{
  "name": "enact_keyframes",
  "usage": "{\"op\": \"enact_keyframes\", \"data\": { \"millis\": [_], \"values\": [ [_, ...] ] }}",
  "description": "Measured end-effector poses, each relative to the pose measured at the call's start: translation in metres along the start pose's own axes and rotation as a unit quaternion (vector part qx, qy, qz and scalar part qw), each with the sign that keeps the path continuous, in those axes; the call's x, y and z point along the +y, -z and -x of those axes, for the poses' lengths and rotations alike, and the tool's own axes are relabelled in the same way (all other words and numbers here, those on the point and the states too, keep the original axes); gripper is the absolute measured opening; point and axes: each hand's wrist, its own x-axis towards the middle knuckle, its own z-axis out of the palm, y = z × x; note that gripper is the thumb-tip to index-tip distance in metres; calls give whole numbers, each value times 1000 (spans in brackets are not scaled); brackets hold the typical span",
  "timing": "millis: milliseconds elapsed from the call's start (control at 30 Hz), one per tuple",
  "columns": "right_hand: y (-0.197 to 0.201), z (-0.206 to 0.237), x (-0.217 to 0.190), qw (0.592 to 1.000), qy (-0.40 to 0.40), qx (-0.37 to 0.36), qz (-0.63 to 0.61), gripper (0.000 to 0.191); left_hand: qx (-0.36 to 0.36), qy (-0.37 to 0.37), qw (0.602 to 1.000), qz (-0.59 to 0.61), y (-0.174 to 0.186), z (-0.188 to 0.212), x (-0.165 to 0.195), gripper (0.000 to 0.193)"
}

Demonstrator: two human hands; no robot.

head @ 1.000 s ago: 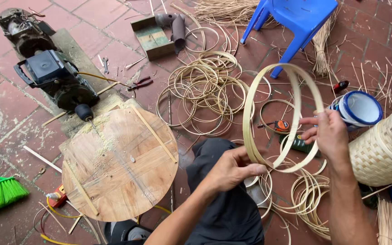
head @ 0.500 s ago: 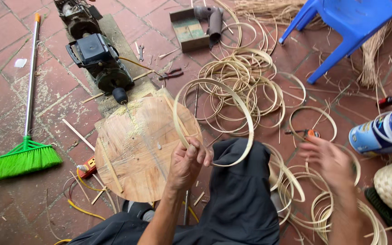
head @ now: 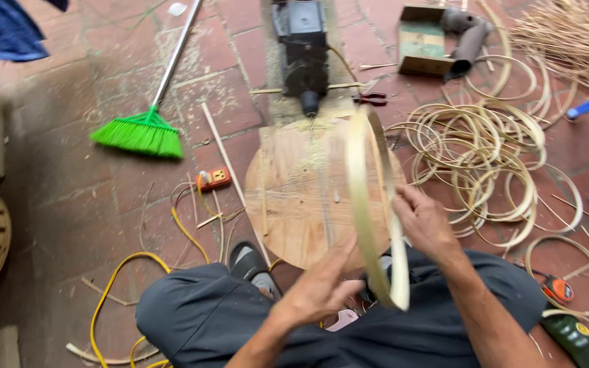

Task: The person uses a drill press to drill holes into thin bamboo rings. They repeatedly pick up a ring, position it under the drill bit, and drill a hole before placing the finished ring on the floor.

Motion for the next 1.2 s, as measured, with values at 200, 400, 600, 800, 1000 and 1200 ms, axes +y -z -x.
{"op": "enact_keyframes", "data": {
  "millis": [200,400,600,800,1000,1200],
  "values": [
    [-19,-70,-8,897,303,105,306,17,241,226,942,-64,136,4,-71,26],
    [-45,-151,-20,836,350,181,381,13,165,203,953,-149,125,-84,-155,24],
    [-68,-163,-21,832,408,204,315,12,99,159,946,-263,96,-130,-196,26],
    [-77,-169,-17,878,332,191,286,17,94,73,934,-338,85,-131,-208,16],
    [-85,-169,-13,914,286,209,196,16,105,60,932,-342,82,-138,-213,8],
    [-78,-166,-18,910,304,207,191,20,97,31,946,-306,87,-138,-215,15]
  ]
}}
